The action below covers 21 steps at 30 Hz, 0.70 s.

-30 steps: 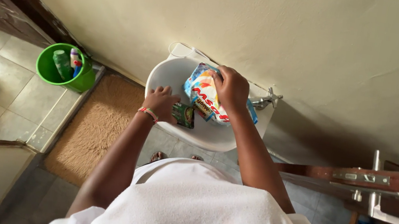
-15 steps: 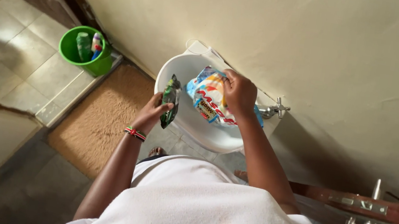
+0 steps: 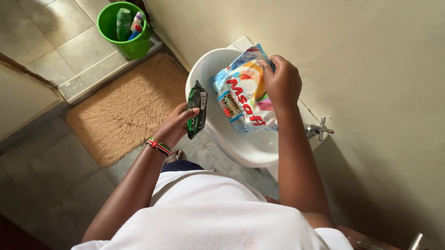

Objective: Organizing soap and detergent by moving them from a bathroom to a balcony storage area.

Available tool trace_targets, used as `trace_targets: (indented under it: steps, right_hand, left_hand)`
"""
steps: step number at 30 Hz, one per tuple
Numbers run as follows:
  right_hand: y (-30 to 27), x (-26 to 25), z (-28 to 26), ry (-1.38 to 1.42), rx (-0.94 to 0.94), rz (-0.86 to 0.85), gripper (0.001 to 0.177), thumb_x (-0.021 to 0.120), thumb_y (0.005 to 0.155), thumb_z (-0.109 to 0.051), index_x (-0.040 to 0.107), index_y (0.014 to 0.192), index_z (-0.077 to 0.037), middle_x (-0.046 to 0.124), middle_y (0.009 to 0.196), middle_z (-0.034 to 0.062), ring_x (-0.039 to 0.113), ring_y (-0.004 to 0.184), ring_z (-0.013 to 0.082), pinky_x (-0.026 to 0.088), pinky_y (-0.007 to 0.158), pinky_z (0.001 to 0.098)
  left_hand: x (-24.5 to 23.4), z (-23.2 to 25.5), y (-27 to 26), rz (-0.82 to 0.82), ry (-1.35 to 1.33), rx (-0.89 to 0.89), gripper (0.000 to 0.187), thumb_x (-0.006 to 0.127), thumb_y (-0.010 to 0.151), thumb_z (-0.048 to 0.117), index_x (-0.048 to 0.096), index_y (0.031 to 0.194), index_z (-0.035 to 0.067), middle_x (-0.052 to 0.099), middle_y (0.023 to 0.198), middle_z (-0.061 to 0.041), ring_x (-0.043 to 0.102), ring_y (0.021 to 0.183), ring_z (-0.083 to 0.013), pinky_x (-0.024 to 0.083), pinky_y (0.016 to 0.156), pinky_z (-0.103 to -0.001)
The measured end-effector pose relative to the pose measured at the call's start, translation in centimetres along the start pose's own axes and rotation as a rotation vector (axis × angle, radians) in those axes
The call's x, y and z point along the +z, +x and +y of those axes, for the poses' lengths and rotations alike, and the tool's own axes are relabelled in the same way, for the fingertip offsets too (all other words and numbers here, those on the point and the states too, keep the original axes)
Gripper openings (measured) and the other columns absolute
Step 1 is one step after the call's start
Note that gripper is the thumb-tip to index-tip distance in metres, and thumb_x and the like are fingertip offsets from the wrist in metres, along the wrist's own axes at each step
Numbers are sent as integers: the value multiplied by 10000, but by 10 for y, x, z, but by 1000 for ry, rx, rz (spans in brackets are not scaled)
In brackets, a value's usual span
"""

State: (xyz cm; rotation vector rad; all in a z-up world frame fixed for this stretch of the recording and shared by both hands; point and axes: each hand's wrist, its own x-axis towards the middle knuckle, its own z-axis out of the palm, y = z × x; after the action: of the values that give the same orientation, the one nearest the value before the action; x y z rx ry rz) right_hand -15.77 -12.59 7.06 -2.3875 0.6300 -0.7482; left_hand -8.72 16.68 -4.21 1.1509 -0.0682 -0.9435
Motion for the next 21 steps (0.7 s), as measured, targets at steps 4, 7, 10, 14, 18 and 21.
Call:
trace_targets:
  steps: [4,7,10,14,18,21]
  right_hand:
    - [-17,-12,9,-2,-55,26,224,769,937,-271,723,954,-52,731,861,138,708,787,320,540,678,407]
    - [-38,-25,2,69,-123,98,199,756,939,-201,697,1053,-48,727,1008,129,718,917,293,563,787,402]
    - [-61,-43,-14,122,-205,205,208,720,966,-128,675,1149,-40,705,1154,134,701,1043,289,566,851,401]
    - [-98,-46,-19,350,-153,222,183,629,1032,-94,666,1208,-61,693,1226,110,680,1063,221,587,845,334]
    - [-120,-25,-12,528,23,21,278,614,1043,-154,639,1312,-85,702,1238,78,671,1005,155,594,840,293]
    - [-124,-12,-21,573,116,-257,447,643,1004,-227,548,1418,-88,651,1302,94,654,1123,174,574,900,323]
  left_hand:
    - [19,3,-6,-5,6,13,765,738,899,365,442,1458,-65,616,1301,-154,600,1174,-211,517,968,-386]
    - [28,0,-5,-16,-1,-6,738,730,903,383,455,1434,-50,622,1276,-142,614,1148,-184,534,955,-371]
    - [41,0,-6,-41,-13,-13,730,717,880,404,445,1423,-1,624,1280,-103,629,1127,-145,551,916,-359]
    - [54,-3,-4,-69,-4,-30,708,715,911,419,489,1415,-22,662,1218,-109,675,1072,-164,578,914,-351]
    - [70,0,-10,-115,-7,-40,656,694,905,431,522,1382,14,704,1171,-67,680,1025,-145,571,869,-345]
    - [70,-10,-5,-93,-7,-41,605,723,902,392,515,1337,26,680,1112,-63,674,1015,-142,572,875,-354]
